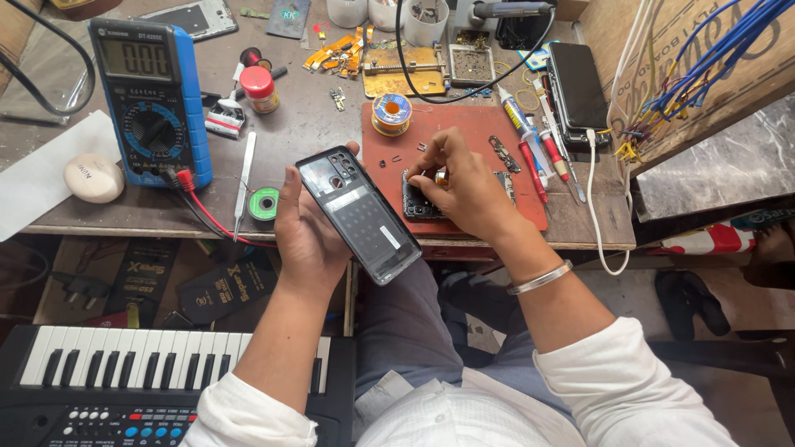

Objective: The person repairs a smartphone at a cluttered workbench. They use a multimeter probe to test points on the phone's exposed motherboard, manipulate small components on the board, then pick up the phone body, work along its edges, and press the device together with both hands.

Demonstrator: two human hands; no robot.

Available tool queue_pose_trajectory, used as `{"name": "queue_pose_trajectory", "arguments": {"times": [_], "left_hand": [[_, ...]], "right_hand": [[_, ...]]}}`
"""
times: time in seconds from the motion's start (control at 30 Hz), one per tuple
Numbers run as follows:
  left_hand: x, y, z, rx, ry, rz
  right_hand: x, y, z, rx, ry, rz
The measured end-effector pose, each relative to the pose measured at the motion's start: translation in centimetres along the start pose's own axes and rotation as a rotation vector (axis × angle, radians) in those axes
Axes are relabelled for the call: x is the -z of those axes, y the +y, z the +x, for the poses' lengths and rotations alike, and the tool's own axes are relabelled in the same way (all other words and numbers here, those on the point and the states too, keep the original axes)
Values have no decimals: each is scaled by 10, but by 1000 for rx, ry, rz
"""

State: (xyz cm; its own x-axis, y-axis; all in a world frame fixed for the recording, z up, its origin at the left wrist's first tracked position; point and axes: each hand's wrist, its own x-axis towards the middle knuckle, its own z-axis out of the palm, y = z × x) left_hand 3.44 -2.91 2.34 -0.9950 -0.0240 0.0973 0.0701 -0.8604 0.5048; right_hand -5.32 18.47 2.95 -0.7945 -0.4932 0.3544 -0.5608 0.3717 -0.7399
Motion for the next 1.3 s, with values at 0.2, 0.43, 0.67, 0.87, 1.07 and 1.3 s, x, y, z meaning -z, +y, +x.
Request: {"name": "queue_pose_trajectory", "arguments": {"times": [0.2, 0.43, 0.67, 0.87, 1.07, 1.3], "left_hand": [[0, 0, 1, -34, 27, 39], [2, 0, 1, -14, 4, 18], [1, -1, 1, -16, 12, 13], [2, -2, 3, -29, 25, 14], [3, -2, 1, -26, 10, -4], [4, -1, 2, -50, -10, 1]], "right_hand": [[-3, -6, 1, 27, 13, -84], [-1, -7, 1, 71, 31, -92], [17, -16, 0, 10, 138, -43], [25, -46, -10, 31, 129, -61], [16, -52, 8, -52, -21, -55], [5, -38, 19, 43, -88, -222]]}}
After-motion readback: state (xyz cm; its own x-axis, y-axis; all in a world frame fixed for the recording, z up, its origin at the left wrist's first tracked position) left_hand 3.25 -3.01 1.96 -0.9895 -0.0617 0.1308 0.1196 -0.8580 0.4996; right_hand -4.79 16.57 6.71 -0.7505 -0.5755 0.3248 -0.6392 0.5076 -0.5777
